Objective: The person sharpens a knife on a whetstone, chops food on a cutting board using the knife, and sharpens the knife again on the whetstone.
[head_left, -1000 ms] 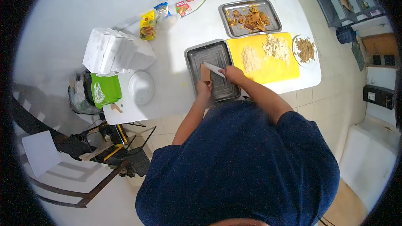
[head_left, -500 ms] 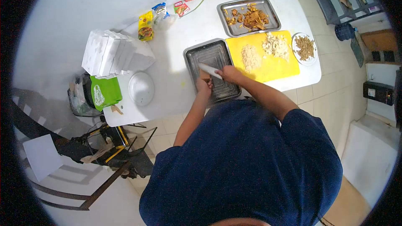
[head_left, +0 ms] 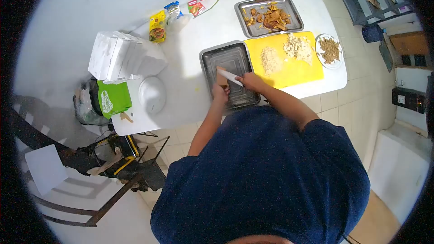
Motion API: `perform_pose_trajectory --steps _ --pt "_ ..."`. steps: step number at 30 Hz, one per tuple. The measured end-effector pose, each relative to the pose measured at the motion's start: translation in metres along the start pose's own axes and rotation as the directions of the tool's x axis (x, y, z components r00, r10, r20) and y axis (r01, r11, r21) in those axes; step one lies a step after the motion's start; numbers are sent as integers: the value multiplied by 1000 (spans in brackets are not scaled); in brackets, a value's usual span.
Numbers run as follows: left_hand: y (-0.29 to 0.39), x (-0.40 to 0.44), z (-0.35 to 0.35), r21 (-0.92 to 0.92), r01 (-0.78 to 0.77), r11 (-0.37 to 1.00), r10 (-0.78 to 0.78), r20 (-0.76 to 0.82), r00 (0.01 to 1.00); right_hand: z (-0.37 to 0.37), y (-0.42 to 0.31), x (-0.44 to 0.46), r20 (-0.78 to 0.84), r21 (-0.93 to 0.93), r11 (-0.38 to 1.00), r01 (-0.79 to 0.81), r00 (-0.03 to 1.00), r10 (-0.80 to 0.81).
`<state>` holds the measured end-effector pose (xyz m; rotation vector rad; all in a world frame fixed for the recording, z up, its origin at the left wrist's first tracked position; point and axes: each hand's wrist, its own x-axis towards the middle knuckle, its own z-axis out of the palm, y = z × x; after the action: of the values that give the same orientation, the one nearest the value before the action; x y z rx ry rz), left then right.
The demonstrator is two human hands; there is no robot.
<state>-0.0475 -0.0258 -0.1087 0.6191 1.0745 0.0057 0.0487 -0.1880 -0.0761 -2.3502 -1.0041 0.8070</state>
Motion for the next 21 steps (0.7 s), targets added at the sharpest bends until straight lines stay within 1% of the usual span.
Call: perform_pose_trajectory --steps 2,3,4,6,7,8,9,10,12,14,15,17,18,20,21 --pt "0 0 -3 48 -21 999 18 81 997 -5 6 7 -33 -28 999 -22 999 21" --pt "-1 -5 -6 76 -27 997 18 118 993 -21 -5 9 -9 22 990 -140 990 141" --pt "-2 -4 -8 69 -23 997 17 89 996 -29 -13 9 20 67 964 -257 966 257" --pt "-2 1 -7 45 -20 999 19 34 999 -24 -21 10 75 68 971 -231 971 226" --pt "1 -2 -3 21 -21 1000 20 47 999 -17 -19 11 102 66 974 -215 973 208" --pt "4 -5 1 -3 -21 1000 21 60 998 -7 -15 8 118 105 978 -181 979 168" --pt "3 -7 1 -25 -18 1000 19 70 997 -3 -10 4 70 76 985 -156 986 150" --pt "1 -11 1 2 -14 1000 14 44 999 0 -5 0 20 46 990 -131 991 130" --pt "0 -13 3 57 -17 998 17 -2 1000 -7 3 6 -16 31 984 -173 985 173" --pt "-3 5 -14 91 -32 995 24 82 996 -29 -8 9 42 79 944 -319 948 317" --pt "-5 12 -19 103 -39 994 26 127 992 -23 -10 10 46 75 959 -272 962 269" --pt "1 4 -7 81 -27 996 22 64 998 -11 -7 18 49 53 984 -167 985 165" --pt "4 0 -3 66 -23 998 21 29 999 -14 -15 9 93 51 983 -174 981 169" --pt "-2 7 -10 88 -29 996 23 71 997 4 0 1 -8 -10 1000 -9 1000 9" --pt "-2 3 -8 100 -33 994 24 92 995 0 -1 -1 -34 17 1000 -14 999 15"
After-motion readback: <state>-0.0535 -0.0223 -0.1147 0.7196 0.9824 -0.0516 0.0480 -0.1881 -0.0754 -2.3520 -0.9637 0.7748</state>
